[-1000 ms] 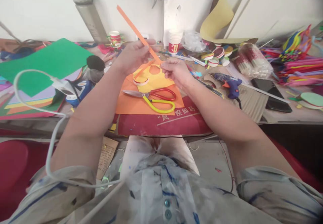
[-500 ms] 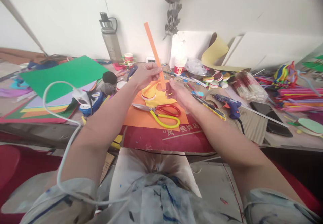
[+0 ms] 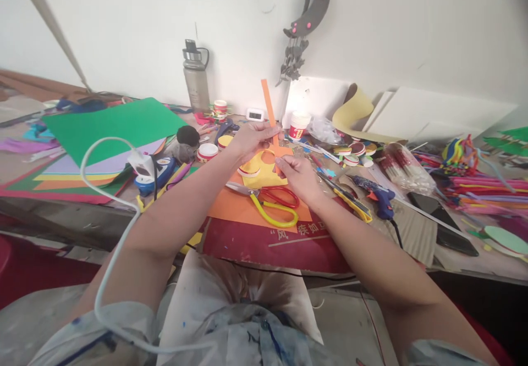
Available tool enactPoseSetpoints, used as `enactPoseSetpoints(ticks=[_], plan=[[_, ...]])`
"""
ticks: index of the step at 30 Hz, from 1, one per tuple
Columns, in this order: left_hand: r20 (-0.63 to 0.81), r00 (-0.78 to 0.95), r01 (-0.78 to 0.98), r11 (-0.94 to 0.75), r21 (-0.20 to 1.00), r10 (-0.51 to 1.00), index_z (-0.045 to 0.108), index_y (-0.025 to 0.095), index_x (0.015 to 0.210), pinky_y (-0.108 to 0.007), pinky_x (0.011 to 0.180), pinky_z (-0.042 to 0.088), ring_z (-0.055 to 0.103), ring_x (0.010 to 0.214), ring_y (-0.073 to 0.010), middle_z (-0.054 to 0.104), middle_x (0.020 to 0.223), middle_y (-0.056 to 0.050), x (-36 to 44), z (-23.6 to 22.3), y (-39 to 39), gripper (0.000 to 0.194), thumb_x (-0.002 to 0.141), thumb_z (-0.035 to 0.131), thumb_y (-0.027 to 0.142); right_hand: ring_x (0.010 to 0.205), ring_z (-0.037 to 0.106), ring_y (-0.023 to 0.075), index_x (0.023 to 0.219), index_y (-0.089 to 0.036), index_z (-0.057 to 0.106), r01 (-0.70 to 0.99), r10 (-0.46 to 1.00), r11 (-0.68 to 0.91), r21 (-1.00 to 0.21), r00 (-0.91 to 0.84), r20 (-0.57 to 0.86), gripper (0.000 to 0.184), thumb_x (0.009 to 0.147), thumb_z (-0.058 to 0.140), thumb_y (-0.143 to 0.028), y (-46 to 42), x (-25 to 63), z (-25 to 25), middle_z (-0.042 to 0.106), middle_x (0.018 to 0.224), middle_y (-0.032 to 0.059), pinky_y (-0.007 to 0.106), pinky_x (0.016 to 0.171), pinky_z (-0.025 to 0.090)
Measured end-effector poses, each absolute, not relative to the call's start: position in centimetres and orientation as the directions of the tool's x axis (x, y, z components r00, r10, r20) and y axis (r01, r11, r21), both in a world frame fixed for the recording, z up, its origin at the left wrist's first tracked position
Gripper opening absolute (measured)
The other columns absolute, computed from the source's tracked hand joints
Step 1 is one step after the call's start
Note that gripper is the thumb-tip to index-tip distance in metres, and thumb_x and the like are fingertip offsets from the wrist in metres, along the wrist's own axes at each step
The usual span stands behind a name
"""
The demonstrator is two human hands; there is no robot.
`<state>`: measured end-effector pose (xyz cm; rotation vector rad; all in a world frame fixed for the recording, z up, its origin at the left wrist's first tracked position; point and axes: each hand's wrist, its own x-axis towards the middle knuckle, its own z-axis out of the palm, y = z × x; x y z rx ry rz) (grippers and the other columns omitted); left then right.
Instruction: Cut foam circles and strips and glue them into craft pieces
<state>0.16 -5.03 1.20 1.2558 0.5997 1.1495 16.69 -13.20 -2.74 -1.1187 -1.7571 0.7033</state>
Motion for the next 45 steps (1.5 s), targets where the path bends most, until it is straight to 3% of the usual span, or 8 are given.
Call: enactPoseSetpoints(ticks=[10,15,21,26,32,35,39,45], plan=[[0.132,-0.011,-0.554,-0.116,0.824,0.991,0.077,0.018,0.100,-0.019,0.069,0.056,0.079,0.088,-0.0126,0.084,0.100,-0.007,-4.9,4.1,-1.8,0.013,0.100,0.077,0.031,0.061,0.043,0.0138,0.059,-0.022,0.051,0.396,0.899,0.425,-0.814,-0.288,0.329,0.064,0.094,0.059,-0.076,-14.5,16.2,-2.2,0.049,0.059,-0.0008,0.031,0.063,0.033],[0.110,-0.125,-0.670,-0.166,0.723,0.986,0.074,0.015,0.109,-0.021,0.071,0.053,0.078,0.101,-0.0144,0.082,0.124,-0.011,-5.9,3.6,-0.8,0.030,0.110,0.062,0.043,0.062,0.048,0.0149,0.059,-0.022,0.058,0.293,0.887,0.453,-0.842,-0.237,0.395,0.068,0.092,0.064,-0.081,-15.2,16.1,-1.8,0.054,0.059,0.0006,0.031,0.064,0.038],[0.058,0.251,-0.402,0.050,0.914,0.966,0.078,0.017,0.100,-0.027,0.064,0.053,0.075,0.073,-0.0185,0.077,0.077,-0.009,-1.3,2.0,-2.7,0.056,0.097,0.069,0.073,0.063,0.053,0.0157,0.061,-0.023,0.061,0.221,0.894,0.447,-0.867,-0.085,0.439,0.069,0.087,0.069,-0.086,-14.5,16.4,-2.1,0.057,0.060,0.0010,0.031,0.066,0.045],[0.182,0.498,-0.236,-0.069,0.969,0.848,0.072,0.015,0.076,-0.023,0.056,0.043,0.060,0.056,-0.0080,0.072,0.069,-0.006,0.0,2.2,-5.5,0.042,0.077,0.100,0.045,0.059,0.050,0.0148,0.064,-0.023,0.059,0.281,0.911,0.412,-0.867,-0.104,0.399,0.070,0.088,0.066,-0.088,-14.2,16.4,-2.6,0.056,0.059,0.0005,0.031,0.062,0.044],[0.208,0.375,-0.280,-0.104,0.954,0.903,0.065,0.015,0.066,-0.020,0.053,0.040,0.056,0.052,-0.0048,0.064,0.058,0.000,-0.9,2.3,-5.0,0.042,0.077,0.100,0.032,0.067,0.059,0.0162,0.084,-0.023,0.063,0.327,0.921,0.360,-0.874,-0.274,0.277,0.069,0.090,0.060,-0.091,-14.1,17.5,-1.1,0.066,0.074,0.0030,0.031,0.066,0.049],[0.196,0.233,-0.340,-0.109,0.934,0.953,0.062,0.015,0.066,-0.019,0.053,0.040,0.056,0.052,-0.0034,0.063,0.058,0.002,-1.7,2.6,-4.3,0.039,0.085,0.095,0.026,0.071,0.062,0.0177,0.103,-0.023,0.070,0.518,0.868,0.395,-0.758,-0.481,0.124,0.052,0.090,0.074,-0.073,-14.4,18.7,0.2,0.071,0.080,0.0017,0.031,0.069,0.048],[0.159,0.117,-0.403,-0.100,0.910,0.980,0.061,0.016,0.072,-0.017,0.047,0.035,0.059,0.050,-0.0030,0.064,0.061,0.003,-2.8,3.0,-3.6,0.037,0.090,0.091,0.029,0.086,0.070,0.0232,0.125,-0.024,0.075,0.786,0.782,0.478,-0.392,-0.584,-0.219,0.048,0.082,0.088,-0.041,-15.7,19.1,0.8,0.079,0.102,0.0061,0.032,0.073,0.047],[0.142,0.014,-0.412,-0.124,0.903,0.990,0.058,0.019,0.083,-0.015,0.050,0.042,0.074,0.060,-0.0095,0.069,0.063,0.003,-4.3,3.6,-2.7,0.036,0.094,0.087,0.036,0.095,0.076,0.0286,0.159,-0.028,0.061,0.855,0.837,0.491,-0.166,-0.516,-0.182,0.072,0.091,0.081,-0.035,-17.4,17.8,0.2,0.081,0.108,0.0109,0.033,0.072,0.043]])
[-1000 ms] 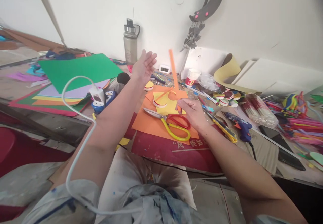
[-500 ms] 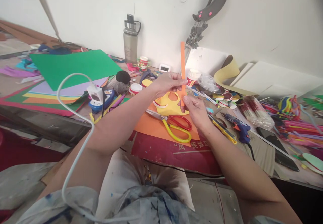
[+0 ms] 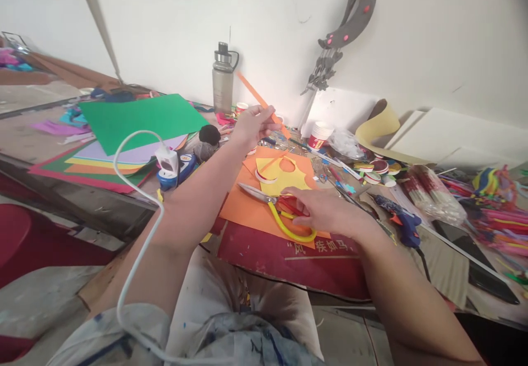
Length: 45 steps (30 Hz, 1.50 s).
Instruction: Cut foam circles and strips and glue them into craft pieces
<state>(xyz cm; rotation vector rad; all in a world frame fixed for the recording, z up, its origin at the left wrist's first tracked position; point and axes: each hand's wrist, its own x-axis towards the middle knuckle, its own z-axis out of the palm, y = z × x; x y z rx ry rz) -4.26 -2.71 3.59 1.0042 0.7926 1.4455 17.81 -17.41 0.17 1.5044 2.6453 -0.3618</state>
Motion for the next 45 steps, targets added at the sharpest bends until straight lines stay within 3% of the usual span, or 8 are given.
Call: enactPoseSetpoints(ticks=[7,10,14,20,22,27,31,45], plan=[[0.209,-0.175,-0.493,-0.269,0.827,0.962,0.064,0.019,0.087,-0.017,0.071,0.056,0.077,0.074,-0.0073,0.078,0.080,-0.001,-6.6,5.0,-2.4,0.016,0.099,0.074,0.016,0.095,0.075,0.0268,0.148,-0.029,0.068,0.807,0.823,0.516,-0.287,-0.560,-0.094,0.063,0.087,0.078,-0.031,-17.4,17.0,0.7,0.083,0.117,0.0112,0.030,0.071,0.045],[0.213,-0.231,-0.505,-0.304,0.808,0.949,0.062,0.020,0.084,-0.016,0.065,0.052,0.075,0.073,-0.0053,0.079,0.084,0.000,-7.5,5.0,-2.3,0.019,0.098,0.076,0.018,0.081,0.069,0.0216,0.138,-0.028,0.073,0.755,0.809,0.533,-0.384,-0.587,-0.031,0.051,0.088,0.077,-0.029,-16.7,17.4,0.8,0.080,0.097,0.0063,0.029,0.069,0.042],[0.179,-0.241,-0.527,-0.284,0.801,0.954,0.065,0.020,0.084,-0.016,0.053,0.043,0.071,0.066,-0.0043,0.079,0.083,0.001,-8.1,4.6,-1.6,0.022,0.092,0.085,0.027,0.064,0.051,0.0161,0.135,-0.024,0.072,0.602,0.800,0.550,-0.580,-0.578,0.159,0.045,0.090,0.069,-0.034,-15.7,17.9,0.5,0.058,0.070,-0.0035,0.029,0.063,0.035],[0.200,-0.126,-0.608,-0.235,0.759,0.972,0.070,0.021,0.094,-0.018,0.050,0.044,0.072,0.067,-0.0085,0.081,0.085,-0.002,-7.0,3.8,-0.8,0.031,0.084,0.094,0.038,0.081,0.061,0.0159,0.140,-0.027,0.057,0.197,0.832,0.479,-0.855,-0.414,0.370,0.064,0.080,0.077,-0.034,-15.7,17.3,0.0,0.067,0.102,0.0015,0.031,0.073,0.055],[0.195,-0.090,-0.619,-0.208,0.758,0.977,0.069,0.021,0.090,-0.018,0.051,0.046,0.070,0.065,-0.0076,0.080,0.082,-0.001,-6.5,3.5,-0.8,0.030,0.084,0.094,0.036,0.075,0.062,0.0149,0.137,-0.027,0.056,0.161,0.860,0.418,-0.894,-0.386,0.333,0.065,0.077,0.079,-0.035,-15.8,17.0,0.0,0.066,0.096,-0.0010,0.030,0.067,0.057],[0.177,-0.029,-0.615,-0.157,0.773,0.984,0.067,0.020,0.084,-0.014,0.047,0.044,0.066,0.058,-0.0032,0.077,0.076,0.003,-5.6,3.0,-1.1,0.029,0.085,0.094,0.031,0.044,0.045,0.0107,0.116,-0.023,0.058,0.142,0.921,0.236,-0.961,-0.349,0.175,0.041,0.089,0.070,-0.051,-16.3,16.5,0.4,0.048,0.060,-0.0114,0.024,0.039,0.042],[0.159,-0.029,-0.626,-0.142,0.767,0.987,0.066,0.020,0.084,-0.013,0.046,0.044,0.068,0.058,-0.0029,0.076,0.074,0.004,-5.3,2.8,-1.2,0.032,0.082,0.096,0.031,0.043,0.052,0.0113,0.104,-0.023,0.056,0.165,0.915,0.180,-0.970,-0.391,0.103,0.042,0.086,0.072,-0.057,-16.7,16.2,1.0,0.055,0.061,-0.0093,0.025,0.039,0.048],[0.104,0.009,-0.633,-0.075,0.770,0.995,0.070,0.020,0.086,-0.015,0.046,0.044,0.066,0.058,-0.0042,0.078,0.079,0.002,-4.6,3.2,-1.9,0.024,0.086,0.093,0.029,0.038,0.055,0.0131,0.102,-0.023,0.054,0.185,0.917,0.134,-0.974,-0.395,0.052,0.042,0.085,0.071,-0.057,-16.9,16.2,1.4,0.060,0.059,-0.0078,0.025,0.036,0.044]])
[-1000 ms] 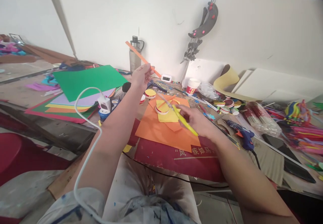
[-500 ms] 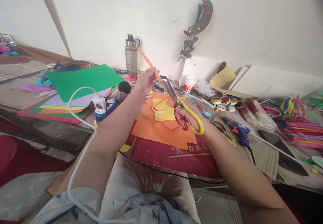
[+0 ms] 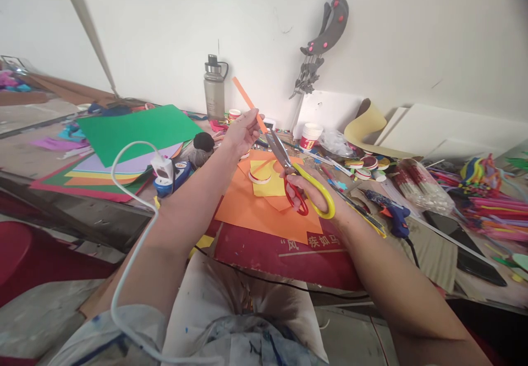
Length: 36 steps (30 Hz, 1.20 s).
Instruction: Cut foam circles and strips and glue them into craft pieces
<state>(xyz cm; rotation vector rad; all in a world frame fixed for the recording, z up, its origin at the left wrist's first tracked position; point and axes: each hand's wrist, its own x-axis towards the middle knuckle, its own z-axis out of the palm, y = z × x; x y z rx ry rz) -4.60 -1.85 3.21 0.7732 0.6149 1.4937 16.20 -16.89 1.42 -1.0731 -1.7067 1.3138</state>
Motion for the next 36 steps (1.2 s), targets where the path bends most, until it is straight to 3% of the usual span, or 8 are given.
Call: enactPoseSetpoints(ticks=[7,15,27,32,36], plan=[[0.138,0.099,-0.691,-0.031,0.722,0.986,0.069,0.017,0.087,-0.012,0.044,0.041,0.063,0.054,-0.0017,0.073,0.072,0.004,-4.2,2.9,-1.8,0.021,0.093,0.087,0.025,0.040,0.056,0.0140,0.104,-0.022,0.054,0.168,0.917,0.147,-0.975,-0.393,0.070,0.042,0.086,0.069,-0.057,-16.8,16.4,1.4,0.059,0.059,-0.0078,0.025,0.035,0.044],[0.113,0.080,-0.750,-0.015,0.661,0.990,0.070,0.016,0.089,-0.012,0.045,0.044,0.066,0.054,-0.0021,0.077,0.076,0.003,-4.4,2.6,-1.3,0.017,0.096,0.084,0.022,0.040,0.056,0.0141,0.100,-0.023,0.053,0.161,0.914,0.131,-0.978,-0.401,0.056,0.047,0.082,0.076,-0.059,-17.0,16.2,1.6,0.059,0.060,-0.0073,0.025,0.034,0.045],[0.127,0.065,-0.764,-0.033,0.644,0.990,0.072,0.018,0.089,-0.013,0.049,0.047,0.067,0.059,-0.0029,0.079,0.080,0.001,-4.4,2.3,-1.0,0.015,0.099,0.081,0.026,0.042,0.058,0.0133,0.105,-0.022,0.056,0.134,0.907,0.180,-0.975,-0.405,0.111,0.039,0.089,0.070,-0.055,-16.7,16.5,1.0,0.059,0.063,-0.0072,0.024,0.037,0.046],[0.182,0.131,-0.734,-0.028,0.679,0.975,0.072,0.019,0.091,-0.015,0.054,0.050,0.072,0.068,-0.0055,0.078,0.084,0.002,-4.0,2.3,-1.7,0.018,0.093,0.088,0.025,0.045,0.054,0.0118,0.111,-0.025,0.055,-0.032,0.935,0.311,-0.950,-0.170,0.312,0.038,0.091,0.073,-0.052,-16.0,16.2,0.1,0.059,0.066,-0.0079,0.025,0.040,0.044],[0.200,0.265,-0.638,0.017,0.770,0.943,0.069,0.017,0.088,-0.016,0.053,0.047,0.069,0.064,-0.0048,0.075,0.081,0.003,-2.6,2.8,-3.8,0.024,0.089,0.092,0.027,0.050,0.054,0.0115,0.112,-0.030,0.050,-0.118,0.933,0.360,-0.925,0.015,0.361,0.049,0.083,0.086,-0.048,-15.1,16.2,0.0,0.062,0.073,-0.0079,0.027,0.045,0.049]])
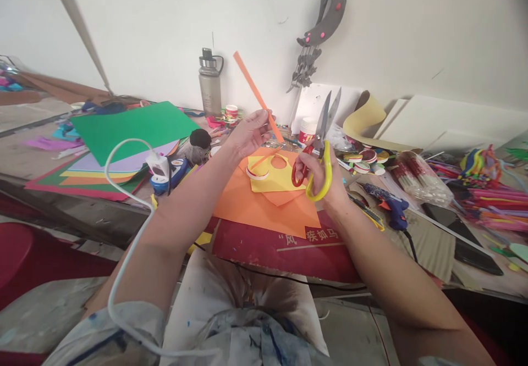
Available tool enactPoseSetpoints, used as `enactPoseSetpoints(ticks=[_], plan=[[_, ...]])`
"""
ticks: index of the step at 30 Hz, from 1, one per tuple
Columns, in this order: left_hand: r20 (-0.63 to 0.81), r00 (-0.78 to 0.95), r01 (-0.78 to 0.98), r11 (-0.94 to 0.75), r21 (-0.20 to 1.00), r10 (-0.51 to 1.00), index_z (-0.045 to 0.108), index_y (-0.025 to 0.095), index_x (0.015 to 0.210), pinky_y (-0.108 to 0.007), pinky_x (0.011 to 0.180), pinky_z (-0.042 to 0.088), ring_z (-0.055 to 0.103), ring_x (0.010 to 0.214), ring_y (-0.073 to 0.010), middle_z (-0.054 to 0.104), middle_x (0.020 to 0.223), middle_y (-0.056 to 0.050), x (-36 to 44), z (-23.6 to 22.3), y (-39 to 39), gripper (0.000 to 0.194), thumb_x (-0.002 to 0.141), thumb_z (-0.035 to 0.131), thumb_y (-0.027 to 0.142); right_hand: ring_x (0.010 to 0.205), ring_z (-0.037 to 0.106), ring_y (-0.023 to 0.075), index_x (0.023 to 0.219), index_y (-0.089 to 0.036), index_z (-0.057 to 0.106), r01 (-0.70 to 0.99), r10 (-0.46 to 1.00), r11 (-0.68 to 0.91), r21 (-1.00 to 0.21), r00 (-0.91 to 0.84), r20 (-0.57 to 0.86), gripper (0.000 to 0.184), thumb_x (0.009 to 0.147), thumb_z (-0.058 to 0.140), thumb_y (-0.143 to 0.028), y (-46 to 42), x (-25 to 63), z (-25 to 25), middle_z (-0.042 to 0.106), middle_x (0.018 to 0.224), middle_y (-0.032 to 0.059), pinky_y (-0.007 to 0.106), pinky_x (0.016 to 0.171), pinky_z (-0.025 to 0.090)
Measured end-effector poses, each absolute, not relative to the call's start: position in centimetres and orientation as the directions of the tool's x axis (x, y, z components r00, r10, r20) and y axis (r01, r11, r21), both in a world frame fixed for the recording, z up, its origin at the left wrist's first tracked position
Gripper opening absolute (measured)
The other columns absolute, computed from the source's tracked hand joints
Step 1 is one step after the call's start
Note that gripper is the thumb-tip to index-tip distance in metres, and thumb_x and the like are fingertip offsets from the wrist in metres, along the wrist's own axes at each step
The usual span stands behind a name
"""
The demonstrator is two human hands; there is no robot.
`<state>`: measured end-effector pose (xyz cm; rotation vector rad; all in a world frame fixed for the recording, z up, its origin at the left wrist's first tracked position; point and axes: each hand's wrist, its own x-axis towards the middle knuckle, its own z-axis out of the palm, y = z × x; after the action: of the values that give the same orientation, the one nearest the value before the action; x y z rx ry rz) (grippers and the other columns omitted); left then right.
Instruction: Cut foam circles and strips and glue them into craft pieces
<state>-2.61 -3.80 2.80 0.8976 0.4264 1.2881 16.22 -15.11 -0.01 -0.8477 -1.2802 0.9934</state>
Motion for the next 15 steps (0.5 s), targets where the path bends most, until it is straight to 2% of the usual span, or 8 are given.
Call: enactPoseSetpoints(ticks=[3,9,15], plan=[[0.209,0.358,-0.560,0.030,0.828,0.910,0.070,0.015,0.086,-0.017,0.057,0.049,0.069,0.064,-0.0056,0.074,0.079,0.002,-1.5,2.8,-5.2,0.024,0.090,0.091,0.027,0.050,0.054,0.0108,0.115,-0.031,0.050,-0.113,0.933,0.359,-0.926,0.041,0.357,0.059,0.080,0.092,-0.052,-14.5,16.4,-0.3,0.066,0.079,-0.0068,0.026,0.044,0.048],[0.254,0.496,-0.436,-0.016,0.900,0.831,0.072,0.015,0.082,-0.020,0.065,0.055,0.071,0.068,-0.0083,0.073,0.076,0.001,-0.6,1.8,-5.6,0.028,0.085,0.095,0.031,0.050,0.054,0.0086,0.110,-0.030,0.054,-0.089,0.930,0.366,-0.926,0.009,0.366,0.060,0.076,0.095,-0.058,-13.9,16.6,-1.5,0.062,0.080,-0.0080,0.024,0.041,0.045],[0.251,0.505,-0.423,-0.017,0.906,0.826,0.071,0.015,0.081,-0.020,0.067,0.055,0.071,0.068,-0.0080,0.073,0.077,0.001,-0.4,1.4,-5.4,0.029,0.085,0.095,0.032,0.055,0.055,0.0108,0.108,-0.029,0.055,-0.082,0.931,0.361,-0.929,-0.023,0.364,0.065,0.069,0.099,-0.056,-13.9,16.8,-1.2,0.059,0.074,-0.0077,0.024,0.044,0.045]])
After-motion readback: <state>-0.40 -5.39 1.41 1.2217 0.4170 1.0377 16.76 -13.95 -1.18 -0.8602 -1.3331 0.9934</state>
